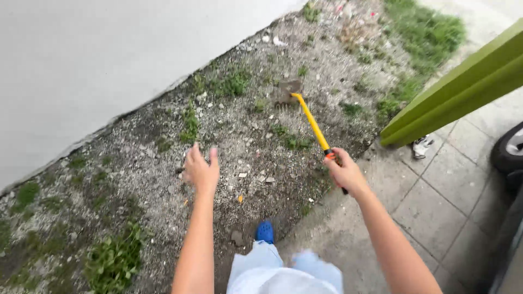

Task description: The person uses a small hand rake to pull out weeds from gravel and from cracks in the concrete walkway.

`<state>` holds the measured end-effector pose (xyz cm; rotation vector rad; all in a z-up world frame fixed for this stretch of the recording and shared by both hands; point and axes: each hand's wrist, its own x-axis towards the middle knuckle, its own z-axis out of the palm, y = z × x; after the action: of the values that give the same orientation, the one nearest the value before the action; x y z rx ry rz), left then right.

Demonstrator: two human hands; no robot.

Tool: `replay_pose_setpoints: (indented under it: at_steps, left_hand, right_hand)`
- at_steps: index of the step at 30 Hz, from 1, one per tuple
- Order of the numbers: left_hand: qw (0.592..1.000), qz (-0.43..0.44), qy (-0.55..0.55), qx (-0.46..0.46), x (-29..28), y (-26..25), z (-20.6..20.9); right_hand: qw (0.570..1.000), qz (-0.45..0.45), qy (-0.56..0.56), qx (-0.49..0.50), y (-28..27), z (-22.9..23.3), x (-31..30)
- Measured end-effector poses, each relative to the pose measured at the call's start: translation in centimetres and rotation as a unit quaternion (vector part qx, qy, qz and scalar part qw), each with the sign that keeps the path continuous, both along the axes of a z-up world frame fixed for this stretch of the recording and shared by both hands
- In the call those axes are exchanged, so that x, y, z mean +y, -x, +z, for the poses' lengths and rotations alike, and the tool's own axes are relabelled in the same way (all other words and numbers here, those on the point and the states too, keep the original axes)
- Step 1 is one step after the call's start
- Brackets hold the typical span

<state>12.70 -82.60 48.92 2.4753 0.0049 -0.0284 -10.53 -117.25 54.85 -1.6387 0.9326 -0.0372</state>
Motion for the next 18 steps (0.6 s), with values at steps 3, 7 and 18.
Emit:
replay_pose_setpoints:
  at_steps: [3, 7, 18]
  left_hand:
    - [1.000, -0.006, -0.013, -0.022, -4.5, -3.3, 0.5]
    - [1.000, -0.010, -0.004, -0.007, -9.6, -6.2, 1.6]
    - [0.991, 0.123, 0.000, -0.051, -23.7, -10.5, 1.1]
  right_hand:
    - [0.999, -0.019, -0.037, -0.022, -2.8, 1.0, -2.9]
    - [0.997, -0.035, -0.072, -0.018, -6.6, 0.9, -9.0]
    - [0.996, 0.069, -0.049, -0.009, -19.5, 0.3, -30.1]
